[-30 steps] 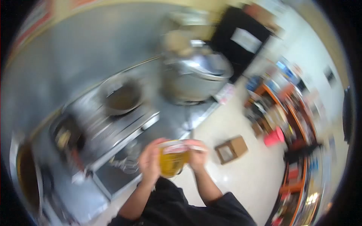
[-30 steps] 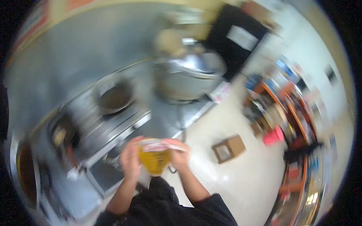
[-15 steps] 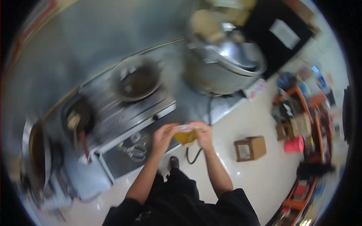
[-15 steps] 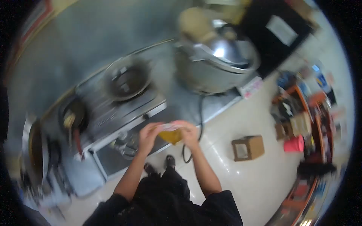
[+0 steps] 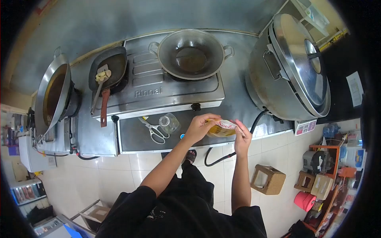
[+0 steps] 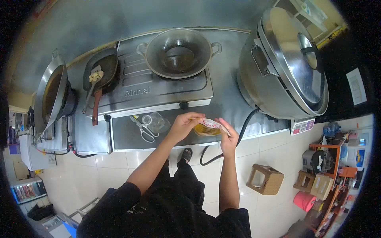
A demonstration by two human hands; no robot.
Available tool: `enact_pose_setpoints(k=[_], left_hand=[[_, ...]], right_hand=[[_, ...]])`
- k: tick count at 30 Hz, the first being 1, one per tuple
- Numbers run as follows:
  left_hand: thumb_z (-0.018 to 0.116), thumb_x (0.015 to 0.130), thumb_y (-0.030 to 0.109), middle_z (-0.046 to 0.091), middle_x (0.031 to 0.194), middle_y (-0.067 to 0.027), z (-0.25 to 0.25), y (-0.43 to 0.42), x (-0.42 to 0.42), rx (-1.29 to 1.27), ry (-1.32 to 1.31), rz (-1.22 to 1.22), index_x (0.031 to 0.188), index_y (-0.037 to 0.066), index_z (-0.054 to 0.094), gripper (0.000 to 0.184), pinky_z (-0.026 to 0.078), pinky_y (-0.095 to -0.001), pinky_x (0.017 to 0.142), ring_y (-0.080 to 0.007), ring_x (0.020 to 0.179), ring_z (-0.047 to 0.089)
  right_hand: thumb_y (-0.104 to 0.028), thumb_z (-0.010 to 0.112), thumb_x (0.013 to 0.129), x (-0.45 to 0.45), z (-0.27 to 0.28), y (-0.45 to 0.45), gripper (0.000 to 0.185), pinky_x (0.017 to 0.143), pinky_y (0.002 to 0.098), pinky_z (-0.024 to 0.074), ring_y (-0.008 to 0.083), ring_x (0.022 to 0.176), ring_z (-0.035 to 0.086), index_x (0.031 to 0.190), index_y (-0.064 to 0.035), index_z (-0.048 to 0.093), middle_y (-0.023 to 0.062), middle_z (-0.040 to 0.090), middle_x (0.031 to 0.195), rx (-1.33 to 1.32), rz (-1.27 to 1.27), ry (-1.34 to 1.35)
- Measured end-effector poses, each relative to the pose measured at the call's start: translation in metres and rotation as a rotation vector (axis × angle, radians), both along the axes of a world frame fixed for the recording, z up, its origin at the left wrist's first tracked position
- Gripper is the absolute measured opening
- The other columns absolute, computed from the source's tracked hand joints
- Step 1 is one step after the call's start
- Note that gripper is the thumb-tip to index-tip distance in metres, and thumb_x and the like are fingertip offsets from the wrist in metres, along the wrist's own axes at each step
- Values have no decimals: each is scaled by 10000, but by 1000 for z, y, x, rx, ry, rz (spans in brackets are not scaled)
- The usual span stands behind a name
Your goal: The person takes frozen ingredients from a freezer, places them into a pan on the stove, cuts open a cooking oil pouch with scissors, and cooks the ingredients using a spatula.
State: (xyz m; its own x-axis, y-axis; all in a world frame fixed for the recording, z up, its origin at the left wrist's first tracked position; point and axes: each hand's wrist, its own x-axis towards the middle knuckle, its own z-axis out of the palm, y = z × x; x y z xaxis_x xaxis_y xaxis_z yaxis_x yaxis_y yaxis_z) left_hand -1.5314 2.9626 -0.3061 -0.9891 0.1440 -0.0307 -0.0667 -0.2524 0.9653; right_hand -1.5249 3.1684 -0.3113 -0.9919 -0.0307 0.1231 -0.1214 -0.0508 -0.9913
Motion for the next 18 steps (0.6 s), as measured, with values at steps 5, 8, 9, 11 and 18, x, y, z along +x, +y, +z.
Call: enact_pose_setpoints(k=[5, 8, 9, 11, 18], left_hand=[[506, 983, 68, 663, 1177, -123, 1, 1, 3, 116, 67, 10, 1180, -48, 621, 256, 488, -274, 936, -153, 1057, 617], [509, 991, 83, 682, 1139, -112, 0, 5, 4, 71, 96, 105, 1148, -44, 642, 242, 497, -268, 914, -139, 1027, 627], [517, 988, 83, 688, 1122, -108, 0, 7, 5, 44, 90, 141, 1137, -42, 650, 235, 501, -266, 905, -134, 1015, 630], [533, 984, 84, 701, 1090, -99, -2, 12, 4, -9, 79, 214, 1113, -37, 664, 220, 507, -262, 887, -125, 990, 637], [532, 982, 63, 689, 1123, -80, -7, 19, 10, 60, 60, 302, 1136, -29, 658, 220, 488, -250, 894, -114, 991, 626]], right_hand=[[55, 537, 880, -1, -2, 3, 300, 1046, 384, 424, 308, 1164, 608, 1144, 19, 676, 208, 657, 1187, 171, 23, 225], [84, 536, 838, 5, 3, 3, 344, 1068, 396, 405, 336, 1201, 586, 1137, 6, 687, 204, 646, 1217, 331, 73, 342], [133, 503, 794, 7, 5, 1, 396, 1067, 405, 407, 337, 1202, 588, 1112, 4, 700, 199, 645, 1222, 350, 66, 336], [161, 471, 766, 12, 7, 1, 443, 1066, 405, 408, 337, 1190, 598, 1107, 2, 704, 200, 650, 1210, 480, 50, 409], [190, 482, 755, 22, 0, 0, 472, 1024, 363, 449, 303, 1171, 615, 1141, 7, 684, 219, 642, 1214, 390, -58, 342]])
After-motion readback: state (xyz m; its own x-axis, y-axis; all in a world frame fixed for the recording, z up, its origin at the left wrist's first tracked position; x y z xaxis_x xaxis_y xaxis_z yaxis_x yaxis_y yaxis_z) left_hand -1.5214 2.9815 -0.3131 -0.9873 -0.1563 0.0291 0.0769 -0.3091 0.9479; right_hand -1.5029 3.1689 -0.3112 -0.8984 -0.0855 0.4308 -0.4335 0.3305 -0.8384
